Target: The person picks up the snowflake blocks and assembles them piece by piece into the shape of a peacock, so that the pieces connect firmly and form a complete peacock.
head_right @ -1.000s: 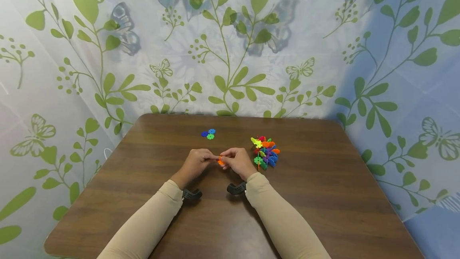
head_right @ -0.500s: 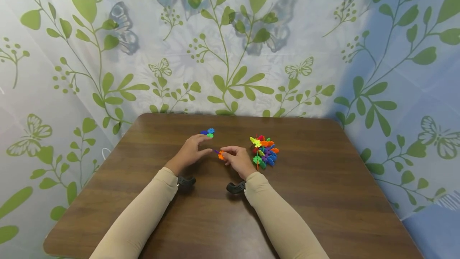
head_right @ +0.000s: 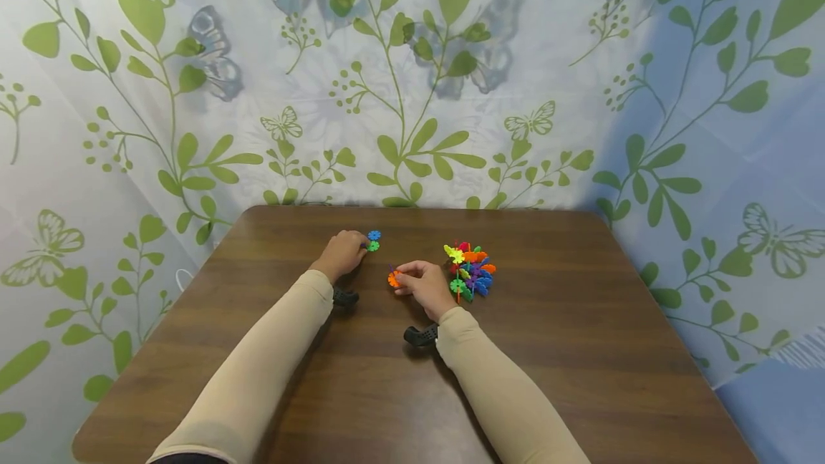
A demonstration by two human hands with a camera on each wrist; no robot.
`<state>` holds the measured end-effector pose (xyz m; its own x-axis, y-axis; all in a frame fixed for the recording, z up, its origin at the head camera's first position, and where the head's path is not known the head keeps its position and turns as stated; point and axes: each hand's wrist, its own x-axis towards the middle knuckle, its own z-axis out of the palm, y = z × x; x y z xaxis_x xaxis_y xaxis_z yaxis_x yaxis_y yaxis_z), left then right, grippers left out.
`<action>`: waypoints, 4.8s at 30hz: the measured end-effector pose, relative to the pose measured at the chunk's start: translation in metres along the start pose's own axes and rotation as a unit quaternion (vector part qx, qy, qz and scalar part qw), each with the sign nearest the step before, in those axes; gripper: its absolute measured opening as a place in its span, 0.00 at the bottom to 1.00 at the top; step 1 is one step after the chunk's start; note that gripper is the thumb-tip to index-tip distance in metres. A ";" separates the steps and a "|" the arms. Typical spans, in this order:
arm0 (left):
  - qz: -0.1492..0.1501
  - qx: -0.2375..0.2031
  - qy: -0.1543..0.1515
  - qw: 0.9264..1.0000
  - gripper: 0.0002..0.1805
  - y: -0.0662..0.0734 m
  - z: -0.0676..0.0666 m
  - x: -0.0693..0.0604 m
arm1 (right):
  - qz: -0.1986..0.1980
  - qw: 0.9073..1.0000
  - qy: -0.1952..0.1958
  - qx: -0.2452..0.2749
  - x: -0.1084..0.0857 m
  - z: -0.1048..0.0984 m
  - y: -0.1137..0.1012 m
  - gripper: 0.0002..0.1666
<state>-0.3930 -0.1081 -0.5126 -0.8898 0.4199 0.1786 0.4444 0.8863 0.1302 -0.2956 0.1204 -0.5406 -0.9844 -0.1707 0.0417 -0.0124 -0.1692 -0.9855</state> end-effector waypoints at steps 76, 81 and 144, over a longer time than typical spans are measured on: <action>0.236 -0.224 0.197 0.925 0.06 0.041 -0.005 -0.085 | -0.029 0.998 -0.058 -0.003 -0.006 0.002 -0.001 0.10; 0.239 -0.236 0.185 0.924 0.08 0.037 -0.006 -0.081 | -0.014 0.997 -0.072 0.023 -0.005 0.001 -0.001 0.22; 0.000 -0.396 0.096 0.913 0.09 0.040 -0.002 -0.072 | -0.063 0.993 -0.041 0.092 -0.003 -0.004 -0.003 0.16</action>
<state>-0.3107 -0.1033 -0.5187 -0.8891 0.3098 0.3369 0.4476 0.4345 0.7816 -0.2930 0.1250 -0.5383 -0.9596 -0.2132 0.1837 -0.0955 -0.3673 -0.9252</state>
